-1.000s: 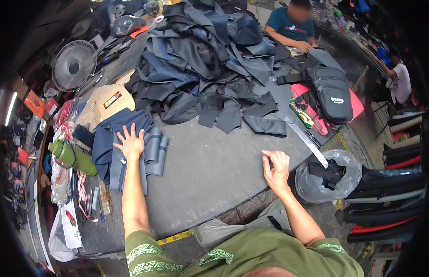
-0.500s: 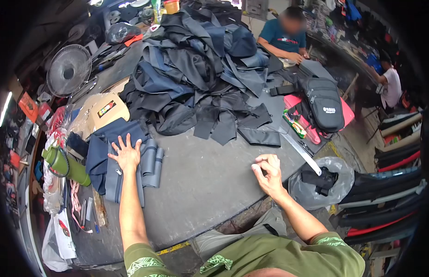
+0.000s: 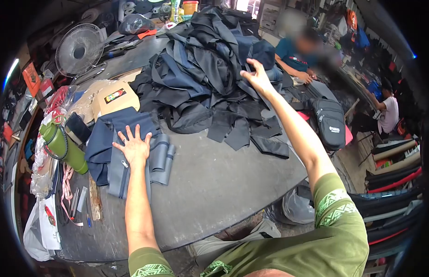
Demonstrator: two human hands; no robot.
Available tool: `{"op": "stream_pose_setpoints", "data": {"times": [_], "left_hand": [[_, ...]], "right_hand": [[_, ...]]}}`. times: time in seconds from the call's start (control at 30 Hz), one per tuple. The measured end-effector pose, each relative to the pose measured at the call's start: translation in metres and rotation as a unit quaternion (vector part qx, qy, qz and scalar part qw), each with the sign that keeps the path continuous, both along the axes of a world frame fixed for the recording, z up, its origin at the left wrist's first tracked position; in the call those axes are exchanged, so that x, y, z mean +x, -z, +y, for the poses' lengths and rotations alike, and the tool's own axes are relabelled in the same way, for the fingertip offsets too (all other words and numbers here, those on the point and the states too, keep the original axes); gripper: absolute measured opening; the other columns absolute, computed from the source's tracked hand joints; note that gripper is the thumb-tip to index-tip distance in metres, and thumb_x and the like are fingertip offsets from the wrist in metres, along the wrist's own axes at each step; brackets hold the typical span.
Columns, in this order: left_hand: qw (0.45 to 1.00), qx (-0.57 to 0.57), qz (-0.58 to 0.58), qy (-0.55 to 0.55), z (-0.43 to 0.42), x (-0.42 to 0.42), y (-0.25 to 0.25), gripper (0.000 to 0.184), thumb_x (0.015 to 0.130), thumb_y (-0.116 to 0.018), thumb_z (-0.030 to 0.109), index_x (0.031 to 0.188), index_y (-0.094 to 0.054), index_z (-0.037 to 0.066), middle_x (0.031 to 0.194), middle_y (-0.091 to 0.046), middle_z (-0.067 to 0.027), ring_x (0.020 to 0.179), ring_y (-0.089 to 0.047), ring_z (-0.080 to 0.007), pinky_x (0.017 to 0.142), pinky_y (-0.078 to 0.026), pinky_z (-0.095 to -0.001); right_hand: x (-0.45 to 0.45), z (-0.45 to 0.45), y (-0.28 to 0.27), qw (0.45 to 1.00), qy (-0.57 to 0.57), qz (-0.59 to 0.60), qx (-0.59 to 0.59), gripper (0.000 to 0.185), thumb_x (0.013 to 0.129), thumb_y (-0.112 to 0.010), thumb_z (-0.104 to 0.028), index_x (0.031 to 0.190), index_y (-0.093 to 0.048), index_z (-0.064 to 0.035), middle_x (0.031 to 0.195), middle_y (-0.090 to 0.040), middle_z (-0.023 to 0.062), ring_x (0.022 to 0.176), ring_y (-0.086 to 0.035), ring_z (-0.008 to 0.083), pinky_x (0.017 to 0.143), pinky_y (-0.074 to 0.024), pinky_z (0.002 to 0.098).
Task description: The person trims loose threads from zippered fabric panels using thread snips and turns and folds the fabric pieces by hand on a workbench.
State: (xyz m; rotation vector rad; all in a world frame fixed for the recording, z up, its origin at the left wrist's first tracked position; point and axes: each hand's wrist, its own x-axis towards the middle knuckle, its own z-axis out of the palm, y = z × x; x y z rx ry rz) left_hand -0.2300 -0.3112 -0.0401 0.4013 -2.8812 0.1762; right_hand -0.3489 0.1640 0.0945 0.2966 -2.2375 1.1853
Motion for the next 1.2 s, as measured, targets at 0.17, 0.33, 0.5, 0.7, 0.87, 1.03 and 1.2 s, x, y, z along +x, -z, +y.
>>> {"op": "stream_pose_setpoints", "data": {"times": [0.17, 0.33, 0.5, 0.7, 0.87, 1.03, 1.2], "left_hand": [[1.000, 0.005, 0.003, 0.003, -0.002, -0.001, -0.001, 0.072, 0.103, -0.035, 0.069, 0.163, -0.032, 0.029, 0.170, -0.026, -0.0103, 0.155, -0.023, -0.0437, 0.117, -0.015, -0.0772], [1.000, 0.022, -0.002, 0.003, -0.002, 0.001, -0.004, 0.071, 0.103, -0.036, 0.067, 0.162, -0.034, 0.028, 0.171, -0.025, -0.0105, 0.156, -0.021, -0.0434, 0.117, -0.013, -0.0772], [1.000, 0.016, -0.007, 0.003, 0.000, 0.002, -0.004, 0.070, 0.104, -0.035, 0.066, 0.163, -0.032, 0.028, 0.171, -0.025, -0.0099, 0.156, -0.020, -0.0432, 0.117, -0.013, -0.0768], [1.000, 0.019, -0.012, 0.002, 0.000, 0.002, -0.002, 0.071, 0.104, -0.033, 0.067, 0.164, -0.031, 0.028, 0.172, -0.024, -0.0101, 0.156, -0.020, -0.0435, 0.117, -0.011, -0.0773], [1.000, 0.010, -0.011, 0.002, -0.001, -0.001, 0.000, 0.071, 0.104, -0.032, 0.067, 0.164, -0.031, 0.028, 0.171, -0.024, -0.0104, 0.156, -0.020, -0.0436, 0.117, -0.011, -0.0776], [1.000, 0.001, -0.012, -0.001, 0.002, 0.000, -0.001, 0.072, 0.103, -0.031, 0.068, 0.164, -0.030, 0.028, 0.171, -0.024, -0.0098, 0.156, -0.021, -0.0439, 0.117, -0.013, -0.0777], [1.000, -0.011, -0.018, -0.005, 0.005, -0.001, -0.001, 0.073, 0.103, -0.030, 0.070, 0.164, -0.030, 0.030, 0.171, -0.024, -0.0096, 0.156, -0.022, -0.0438, 0.117, -0.014, -0.0775]], "right_hand": [[-0.081, 0.005, -0.036, 0.996, 0.075, -0.046, 0.030, 0.089, 0.078, -0.083, -0.044, 0.153, -0.049, -0.0108, 0.169, -0.018, 0.0258, 0.153, -0.033, 0.0356, 0.118, -0.0392, 0.0417], [-0.094, -0.005, -0.051, 0.984, 0.030, -0.156, -0.085, 0.088, 0.083, -0.082, -0.033, 0.159, -0.041, -0.0134, 0.164, -0.031, 0.0134, 0.111, -0.062, 0.0243, 0.076, -0.0589, 0.0410], [-0.074, -0.018, -0.041, 0.983, 0.012, -0.149, -0.102, 0.081, 0.091, -0.074, -0.026, 0.159, -0.037, -0.0010, 0.112, -0.067, 0.0100, 0.083, -0.062, 0.0141, 0.065, -0.0545, 0.0297], [-0.028, 0.014, 0.001, 0.951, -0.028, -0.166, -0.258, 0.077, 0.094, -0.074, -0.020, 0.158, -0.037, -0.0013, 0.095, -0.066, 0.0043, 0.062, -0.058, 0.0101, 0.052, -0.0484, 0.0255], [0.062, 0.001, -0.003, 0.891, -0.201, -0.113, -0.391, 0.067, 0.099, -0.068, -0.023, 0.157, -0.039, -0.0056, 0.108, -0.066, 0.0050, 0.080, -0.064, 0.0122, 0.070, -0.0498, 0.0264], [0.177, -0.021, -0.013, 0.947, -0.228, -0.049, -0.221, 0.061, 0.098, -0.067, -0.018, 0.155, -0.046, -0.0061, 0.131, -0.056, 0.0065, 0.087, -0.061, 0.0114, 0.077, -0.0498, 0.0273], [0.287, -0.037, 0.039, 0.957, -0.231, -0.082, -0.155, 0.070, 0.089, -0.077, -0.011, 0.153, -0.049, -0.0074, 0.155, -0.037, 0.0115, 0.092, -0.061, 0.0112, 0.083, -0.0502, 0.0270]]}}
